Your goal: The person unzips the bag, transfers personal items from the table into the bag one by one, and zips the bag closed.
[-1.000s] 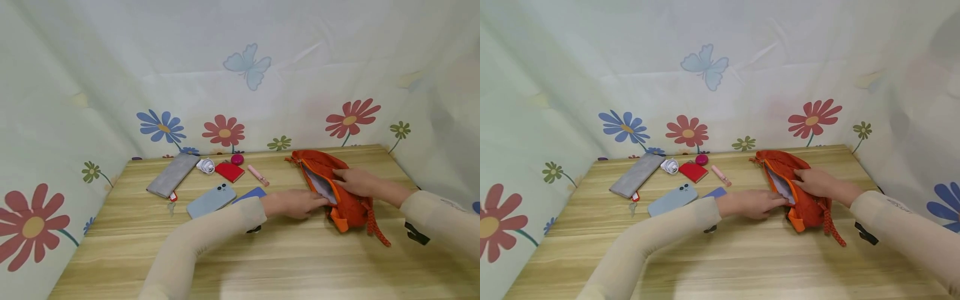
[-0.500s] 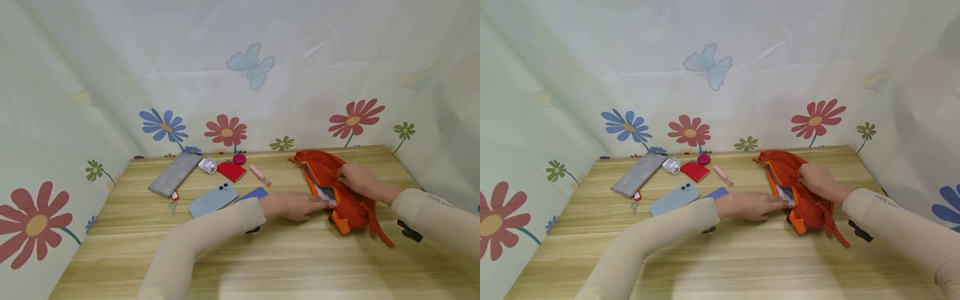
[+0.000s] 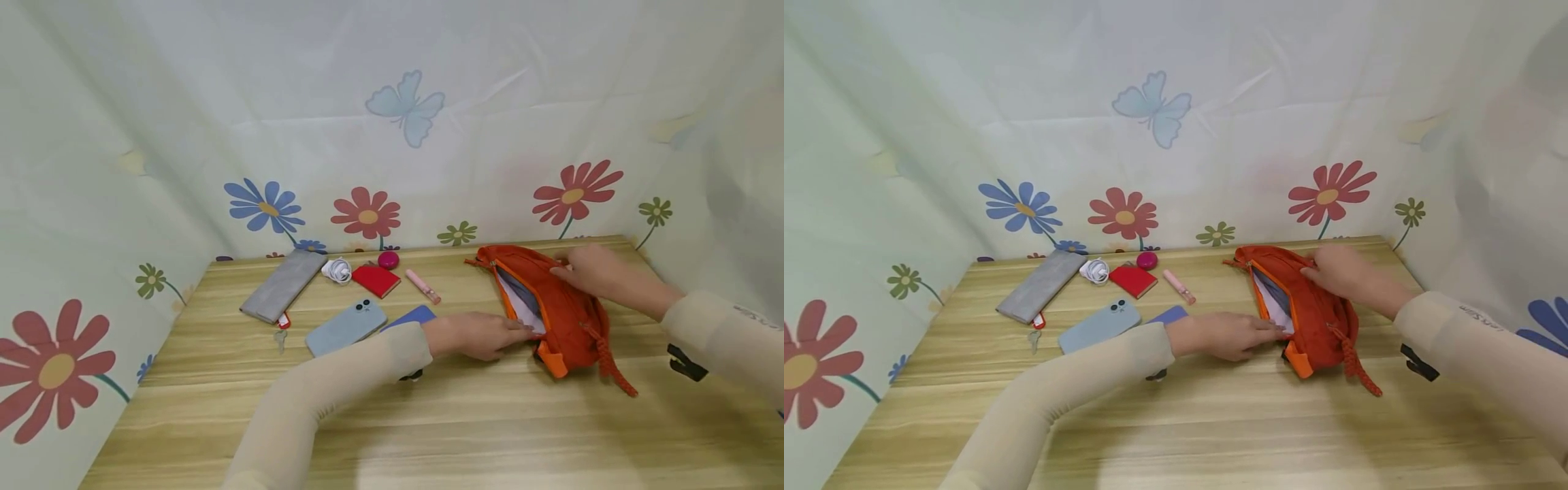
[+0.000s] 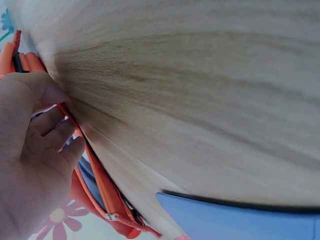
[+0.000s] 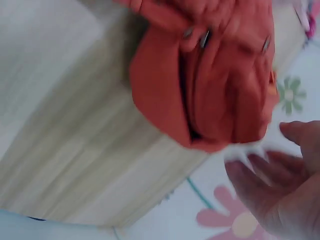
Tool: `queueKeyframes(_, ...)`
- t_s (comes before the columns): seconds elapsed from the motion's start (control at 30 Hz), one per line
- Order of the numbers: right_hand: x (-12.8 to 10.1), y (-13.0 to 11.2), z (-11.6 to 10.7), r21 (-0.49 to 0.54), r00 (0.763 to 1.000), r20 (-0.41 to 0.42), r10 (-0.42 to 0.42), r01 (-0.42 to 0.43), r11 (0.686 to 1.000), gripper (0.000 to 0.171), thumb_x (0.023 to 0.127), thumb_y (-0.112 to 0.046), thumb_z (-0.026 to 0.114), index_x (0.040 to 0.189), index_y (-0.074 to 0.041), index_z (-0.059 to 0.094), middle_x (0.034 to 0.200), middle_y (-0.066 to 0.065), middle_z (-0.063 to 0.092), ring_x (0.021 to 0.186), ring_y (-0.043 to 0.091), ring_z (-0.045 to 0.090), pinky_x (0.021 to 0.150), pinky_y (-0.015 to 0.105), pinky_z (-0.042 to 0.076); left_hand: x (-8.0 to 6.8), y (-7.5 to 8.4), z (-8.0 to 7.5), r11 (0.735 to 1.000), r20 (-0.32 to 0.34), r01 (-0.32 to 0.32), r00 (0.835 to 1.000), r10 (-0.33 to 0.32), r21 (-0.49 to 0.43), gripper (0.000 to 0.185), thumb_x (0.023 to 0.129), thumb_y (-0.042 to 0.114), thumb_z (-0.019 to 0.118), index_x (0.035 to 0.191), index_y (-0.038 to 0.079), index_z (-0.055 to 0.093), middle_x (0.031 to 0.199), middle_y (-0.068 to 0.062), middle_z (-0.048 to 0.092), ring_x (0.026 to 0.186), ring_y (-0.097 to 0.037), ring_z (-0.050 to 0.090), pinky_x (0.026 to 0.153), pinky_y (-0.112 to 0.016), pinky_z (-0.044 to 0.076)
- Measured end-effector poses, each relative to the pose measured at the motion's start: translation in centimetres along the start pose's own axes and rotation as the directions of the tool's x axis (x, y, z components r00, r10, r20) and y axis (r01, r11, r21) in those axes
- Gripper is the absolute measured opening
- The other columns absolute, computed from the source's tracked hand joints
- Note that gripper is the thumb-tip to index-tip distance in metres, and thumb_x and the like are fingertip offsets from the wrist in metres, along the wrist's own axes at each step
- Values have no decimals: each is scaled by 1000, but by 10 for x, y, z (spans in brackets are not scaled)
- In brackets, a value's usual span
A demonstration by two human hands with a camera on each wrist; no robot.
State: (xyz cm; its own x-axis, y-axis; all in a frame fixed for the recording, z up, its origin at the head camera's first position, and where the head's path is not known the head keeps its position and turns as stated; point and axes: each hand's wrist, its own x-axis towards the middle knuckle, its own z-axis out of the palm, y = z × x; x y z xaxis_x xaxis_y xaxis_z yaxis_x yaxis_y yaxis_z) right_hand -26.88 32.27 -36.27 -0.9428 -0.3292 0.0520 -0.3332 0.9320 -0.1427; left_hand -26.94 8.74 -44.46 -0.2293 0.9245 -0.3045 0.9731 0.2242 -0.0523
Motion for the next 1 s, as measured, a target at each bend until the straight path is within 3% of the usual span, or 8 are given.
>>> queueKeyframes(0.13,-8,-18,19,-59,1000,14,2,-1,998,61,95,-34,72,130,14,57,115,32,66,97,43,67,85,54,57,0,0,0,1000,5,-1,1000,1,-8,66,108,26,50,165,19,17,165,1,31,148,-10,33,119,-20,25)
queueKeyframes(0.23,-12,-26,32,-138,998,66,0,9,990,75,94,-43,71,137,16,52,140,40,48,126,55,51,102,61,46,0,0,1,1000,7,3,1000,-3,-16,65,108,26,48,165,19,16,165,2,30,149,-9,31,119,-19,24)
queueKeyframes(0.37,-16,-29,43,-208,989,144,22,8,978,77,93,-40,72,138,18,50,147,43,38,136,58,38,109,62,39,0,2,2,999,4,-2,1000,2,-39,64,109,25,45,165,19,15,166,2,28,150,-9,29,119,-18,21)
queueKeyframes(0.47,-15,-29,46,-211,988,154,-5,38,977,51,90,-28,75,119,14,66,136,43,50,125,55,52,102,59,47,0,3,3,999,-7,-9,1000,9,-41,62,109,24,44,164,18,17,166,1,28,150,-9,29,119,-17,20)
queueKeyframes(0.57,-15,-29,43,-193,991,117,-63,85,977,17,86,-13,75,83,3,71,99,28,69,88,39,68,78,48,58,0,4,3,1000,-18,-11,1000,10,-27,61,109,24,43,164,16,18,166,1,30,150,-9,29,119,-16,20)
queueKeyframes(0.63,-15,-29,40,-159,992,80,-94,106,982,22,84,-6,74,66,-5,61,72,12,64,63,25,60,58,39,54,0,4,2,1000,-20,-11,1000,11,-13,61,109,24,44,164,15,19,166,0,30,150,-9,29,119,-17,20)
queueKeyframes(0.83,-15,-26,23,-36,992,22,-125,126,991,34,87,-2,69,57,-12,57,51,-5,40,48,10,37,51,26,33,-1,5,-1,999,0,4,1000,-4,-48,63,108,25,46,164,14,20,166,1,29,149,-8,30,119,-16,20)
queueKeyframes(1.0,-13,-26,6,31,993,18,-115,115,993,9,90,-3,70,85,3,74,65,1,61,52,11,45,53,28,41,-3,2,-2,995,19,34,999,-33,-91,65,108,25,49,164,15,18,166,2,29,149,-8,32,118,-16,22)
